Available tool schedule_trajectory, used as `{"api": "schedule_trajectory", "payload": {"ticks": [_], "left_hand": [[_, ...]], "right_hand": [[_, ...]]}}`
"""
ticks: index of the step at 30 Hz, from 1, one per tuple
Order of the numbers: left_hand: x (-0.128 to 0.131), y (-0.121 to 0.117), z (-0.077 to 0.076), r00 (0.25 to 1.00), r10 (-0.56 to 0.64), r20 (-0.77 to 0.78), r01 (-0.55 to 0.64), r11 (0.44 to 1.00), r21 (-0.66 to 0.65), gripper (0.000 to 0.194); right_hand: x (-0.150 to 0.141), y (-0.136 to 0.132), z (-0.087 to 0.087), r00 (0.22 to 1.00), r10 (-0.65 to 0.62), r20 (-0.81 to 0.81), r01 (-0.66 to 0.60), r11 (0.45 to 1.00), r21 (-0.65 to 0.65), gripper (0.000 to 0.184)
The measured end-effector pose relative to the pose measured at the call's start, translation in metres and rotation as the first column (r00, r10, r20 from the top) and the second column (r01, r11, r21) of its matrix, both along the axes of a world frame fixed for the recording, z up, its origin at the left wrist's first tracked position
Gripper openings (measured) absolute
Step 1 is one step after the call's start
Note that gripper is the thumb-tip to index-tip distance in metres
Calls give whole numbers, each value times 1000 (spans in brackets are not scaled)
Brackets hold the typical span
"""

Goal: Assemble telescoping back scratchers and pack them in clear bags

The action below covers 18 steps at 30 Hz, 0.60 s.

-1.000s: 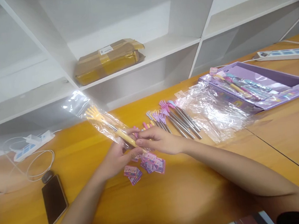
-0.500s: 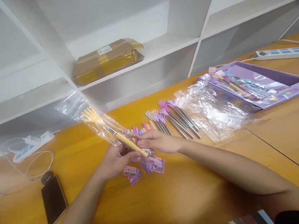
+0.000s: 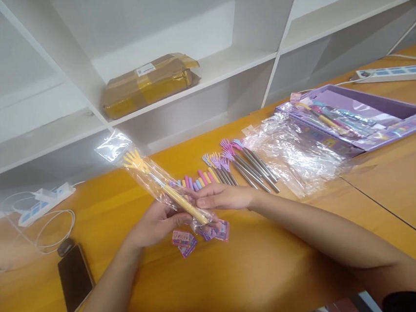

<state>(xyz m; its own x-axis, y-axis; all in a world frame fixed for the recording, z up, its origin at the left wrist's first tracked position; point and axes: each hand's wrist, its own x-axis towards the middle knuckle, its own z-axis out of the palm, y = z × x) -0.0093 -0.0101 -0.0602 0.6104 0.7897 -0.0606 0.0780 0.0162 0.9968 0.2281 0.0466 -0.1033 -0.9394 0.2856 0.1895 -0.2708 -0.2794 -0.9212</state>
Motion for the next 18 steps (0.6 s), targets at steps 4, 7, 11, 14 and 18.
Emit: {"api": "schedule_trajectory", "payload": {"ticks": [4,7,11,14,18], "left_hand": [[-4,0,7,996,-28,-84,29,999,13,39],[-14,6,13,985,78,-152,-54,987,155,25],[-27,21,20,955,295,15,-293,940,177,21],[-25,29,18,938,338,76,-345,931,116,24],[-10,31,1,957,291,4,-290,956,-53,48]], "right_hand": [[3,4,-1,999,-15,34,12,995,101,31],[3,7,0,996,-31,84,10,969,245,26],[-1,2,4,969,-31,245,-98,862,497,15],[-7,-7,3,932,-24,362,-203,794,574,13],[-17,-19,-5,900,-29,436,-290,705,647,19]]}}
